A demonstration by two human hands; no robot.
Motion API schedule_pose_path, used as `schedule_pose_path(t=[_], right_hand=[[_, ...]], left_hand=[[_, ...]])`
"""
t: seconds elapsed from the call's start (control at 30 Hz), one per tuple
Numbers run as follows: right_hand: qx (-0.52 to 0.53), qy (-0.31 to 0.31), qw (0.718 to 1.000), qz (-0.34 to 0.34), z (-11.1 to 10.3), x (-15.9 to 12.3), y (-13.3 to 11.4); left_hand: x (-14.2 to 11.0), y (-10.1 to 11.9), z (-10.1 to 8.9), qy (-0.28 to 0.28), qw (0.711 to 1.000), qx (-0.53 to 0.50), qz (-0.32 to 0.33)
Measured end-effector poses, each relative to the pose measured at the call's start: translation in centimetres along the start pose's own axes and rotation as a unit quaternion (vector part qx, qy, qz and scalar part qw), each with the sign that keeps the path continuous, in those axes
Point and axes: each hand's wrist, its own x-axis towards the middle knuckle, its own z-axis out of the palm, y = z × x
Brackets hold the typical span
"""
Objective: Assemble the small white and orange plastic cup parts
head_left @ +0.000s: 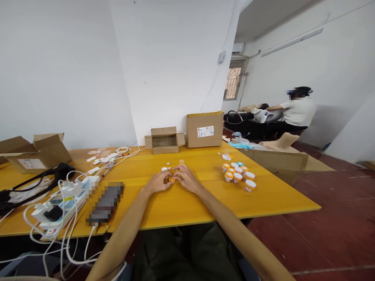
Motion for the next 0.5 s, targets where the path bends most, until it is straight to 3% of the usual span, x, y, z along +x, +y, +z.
schedule_pose_path(t=[0.5], right_hand=[[-0.007, -0.018, 1.0, 0.005, 0.3, -0.02, 0.12]], left_hand=[[0.1, -0.61, 0.47, 0.005, 1.0, 0.002, 0.021]])
